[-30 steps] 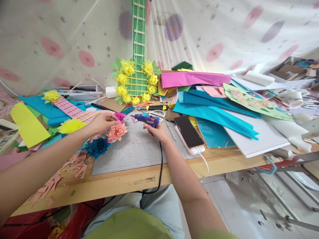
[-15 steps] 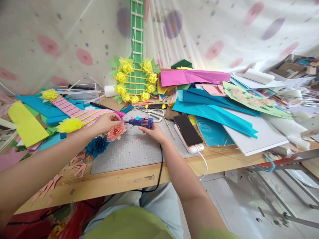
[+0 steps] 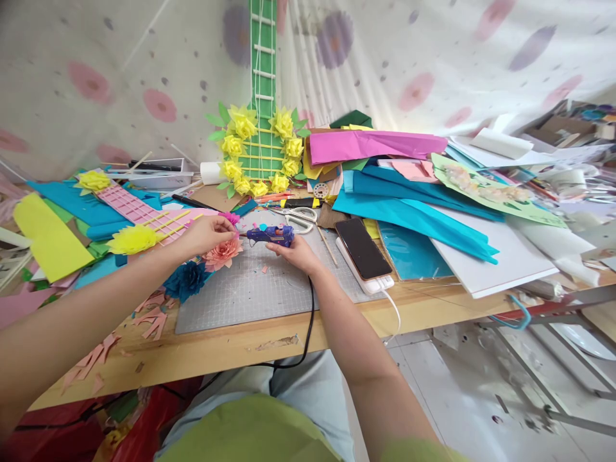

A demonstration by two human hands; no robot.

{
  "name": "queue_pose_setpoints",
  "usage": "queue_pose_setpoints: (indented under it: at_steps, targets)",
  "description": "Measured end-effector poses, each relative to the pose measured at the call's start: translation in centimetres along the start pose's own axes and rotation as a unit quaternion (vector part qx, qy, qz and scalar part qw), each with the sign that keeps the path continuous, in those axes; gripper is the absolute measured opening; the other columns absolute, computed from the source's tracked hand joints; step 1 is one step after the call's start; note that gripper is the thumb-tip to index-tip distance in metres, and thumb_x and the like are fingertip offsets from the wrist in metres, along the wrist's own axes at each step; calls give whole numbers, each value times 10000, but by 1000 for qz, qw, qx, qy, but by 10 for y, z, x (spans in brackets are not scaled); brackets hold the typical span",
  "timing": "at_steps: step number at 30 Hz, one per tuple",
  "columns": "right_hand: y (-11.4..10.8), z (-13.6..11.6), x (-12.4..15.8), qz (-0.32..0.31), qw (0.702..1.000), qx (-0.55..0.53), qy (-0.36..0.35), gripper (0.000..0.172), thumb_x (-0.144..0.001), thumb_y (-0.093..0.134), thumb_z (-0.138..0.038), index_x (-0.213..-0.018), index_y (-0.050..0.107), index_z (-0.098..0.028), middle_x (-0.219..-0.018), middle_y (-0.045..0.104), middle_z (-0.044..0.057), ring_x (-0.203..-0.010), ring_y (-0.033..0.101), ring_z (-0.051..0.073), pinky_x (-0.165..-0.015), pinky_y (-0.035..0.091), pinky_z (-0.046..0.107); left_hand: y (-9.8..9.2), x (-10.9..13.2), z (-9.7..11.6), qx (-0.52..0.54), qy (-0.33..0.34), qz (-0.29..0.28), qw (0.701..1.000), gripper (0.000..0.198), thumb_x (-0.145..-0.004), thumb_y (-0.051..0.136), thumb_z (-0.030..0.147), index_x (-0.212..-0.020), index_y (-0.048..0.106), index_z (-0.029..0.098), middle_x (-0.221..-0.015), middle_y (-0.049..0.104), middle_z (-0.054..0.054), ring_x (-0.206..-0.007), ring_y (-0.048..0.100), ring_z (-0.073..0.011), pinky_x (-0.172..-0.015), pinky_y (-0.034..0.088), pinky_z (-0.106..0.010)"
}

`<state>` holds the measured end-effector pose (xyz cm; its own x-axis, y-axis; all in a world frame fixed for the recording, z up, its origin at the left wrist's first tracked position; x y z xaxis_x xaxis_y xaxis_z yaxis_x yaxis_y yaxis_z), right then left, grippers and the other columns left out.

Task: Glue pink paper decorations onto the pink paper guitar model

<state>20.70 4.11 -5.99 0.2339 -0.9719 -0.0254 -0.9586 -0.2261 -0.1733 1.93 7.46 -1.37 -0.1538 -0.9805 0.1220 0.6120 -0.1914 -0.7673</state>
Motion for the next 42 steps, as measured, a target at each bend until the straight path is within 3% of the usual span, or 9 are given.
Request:
queue_pose_setpoints:
  at_steps: [17, 22, 26, 29, 34, 37, 42]
  targets:
    - [-3, -1, 1, 15, 1000, 9, 2, 437, -612, 692, -601, -653, 531, -196, -553, 487, -34, -491, 415, 75, -454, 336, 230, 5, -3, -2, 10, 10, -21, 1000, 162, -634, 649, 361, -667, 649, 203, -659, 657, 10, -615, 590, -156, -569, 389, -271]
    - [-6, 5, -1, 22, 999, -19, 14, 428, -628, 683, -599, -651, 534, -199, -560, 514, -26, -436, 388, 63, -420, 313, 235, 1, 3, 1, 98, -2, -21, 995, 201, -595, 694, 371, -649, 641, 185, -639, 652, -6, -609, 577, -158, -566, 389, -268]
    - [-16, 8, -4, 56, 998, -26, 4, 428, -664, 640, -611, -645, 563, -190, -575, 553, -5, -429, 395, 68, -435, 324, 244, -14, 10, 4, 208, -17, -11, 978, 185, -570, 724, 321, -638, 639, 172, -669, 655, -10, -652, 571, -144, -631, 415, -263]
    - [-34, 15, -4, 134, 991, 6, 14, 426, -662, 634, -603, -666, 600, -178, -587, 585, 14, -443, 415, 83, -461, 345, 253, -39, 11, -6, 229, -49, 36, 972, 166, -561, 742, 294, -633, 649, 176, -646, 627, 6, -611, 521, -115, -613, 390, -251]
    - [-54, 23, 0, 235, 966, 100, 39, 454, -636, 665, -585, -817, 673, -169, -753, 685, 64, -668, 607, 188, -635, 459, 306, -64, 8, -27, 250, -84, 65, 962, 151, -569, 741, 272, -639, 642, 183, -625, 585, 15, -552, 456, -87, -516, 319, -227]
    - [-54, 23, -1, 243, 958, 147, 39, 482, -639, 666, -600, -894, 674, -191, -837, 702, 69, -790, 638, 233, -733, 477, 359, -70, 8, -36, 255, -85, 71, 961, 170, -575, 747, 290, -657, 644, 182, -621, 584, 17, -541, 446, -81, -505, 307, -225]
    - [-55, 19, -1, 242, 939, 241, 42, 571, -638, 656, -644, -976, 619, -185, -871, 670, 102, -824, 628, 264, -731, 483, 400, -65, 11, -43, 241, -65, 28, 968, 254, -560, 773, 355, -728, 667, 196, -697, 641, 6, -627, 524, -104, -585, 378, -240]
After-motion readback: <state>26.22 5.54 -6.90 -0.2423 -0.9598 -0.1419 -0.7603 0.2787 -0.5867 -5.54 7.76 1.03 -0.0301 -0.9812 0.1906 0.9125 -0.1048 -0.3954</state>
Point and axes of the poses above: each hand's wrist, its own x-axis away from the middle knuckle, its own y-axis out of the palm, z = x × y, the point moved 10 cm from there along -x, towards the middle knuckle
